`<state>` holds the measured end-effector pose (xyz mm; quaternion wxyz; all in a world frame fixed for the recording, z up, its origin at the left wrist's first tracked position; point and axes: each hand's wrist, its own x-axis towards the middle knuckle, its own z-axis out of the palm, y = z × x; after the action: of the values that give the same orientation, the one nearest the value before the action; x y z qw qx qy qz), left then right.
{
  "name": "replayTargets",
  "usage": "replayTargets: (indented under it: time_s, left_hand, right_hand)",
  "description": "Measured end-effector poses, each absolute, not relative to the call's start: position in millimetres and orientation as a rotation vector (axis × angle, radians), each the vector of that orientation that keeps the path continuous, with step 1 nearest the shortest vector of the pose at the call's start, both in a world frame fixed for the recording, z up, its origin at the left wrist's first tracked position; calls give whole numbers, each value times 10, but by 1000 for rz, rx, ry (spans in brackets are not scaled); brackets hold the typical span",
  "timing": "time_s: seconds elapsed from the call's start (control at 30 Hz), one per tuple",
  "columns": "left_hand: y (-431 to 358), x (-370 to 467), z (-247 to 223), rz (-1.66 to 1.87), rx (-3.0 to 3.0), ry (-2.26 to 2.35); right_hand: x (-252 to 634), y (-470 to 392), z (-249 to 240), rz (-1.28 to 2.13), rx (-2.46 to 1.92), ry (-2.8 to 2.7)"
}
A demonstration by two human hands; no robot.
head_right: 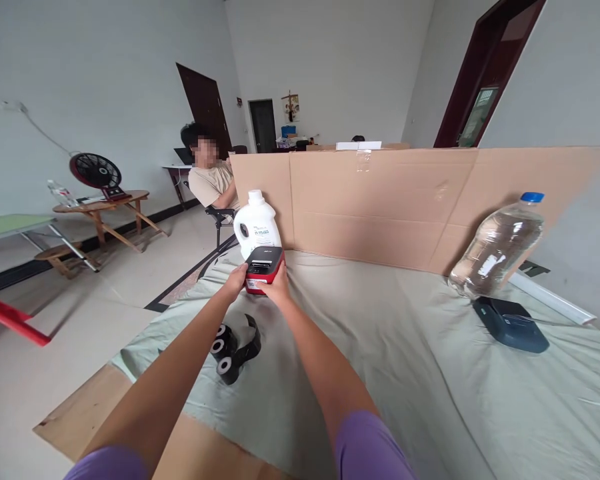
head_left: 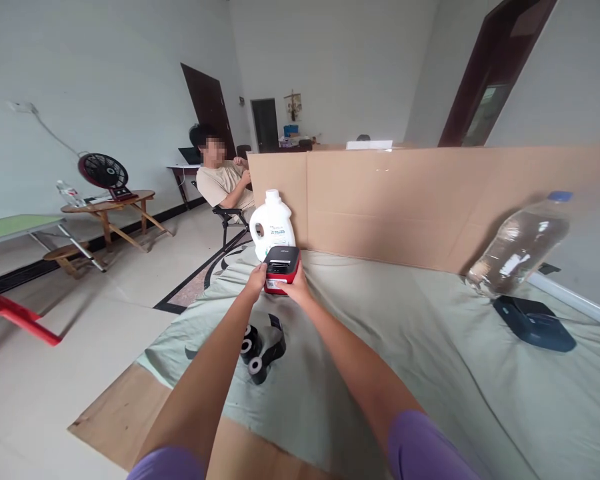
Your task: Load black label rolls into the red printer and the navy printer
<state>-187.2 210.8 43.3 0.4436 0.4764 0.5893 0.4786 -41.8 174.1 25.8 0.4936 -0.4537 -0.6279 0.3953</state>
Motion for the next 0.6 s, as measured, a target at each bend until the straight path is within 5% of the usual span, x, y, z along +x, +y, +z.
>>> replayTargets:
  time_s: [0.33,0.6]
  left_hand:
    - [1173,-1142,850,1242,1431,1151]
    - [101,-9,414,1234,1341,860]
  right_hand:
    - [352,992,299,773,-767,-1202]
    - [1508,-336,391,512,-1105,-1301]
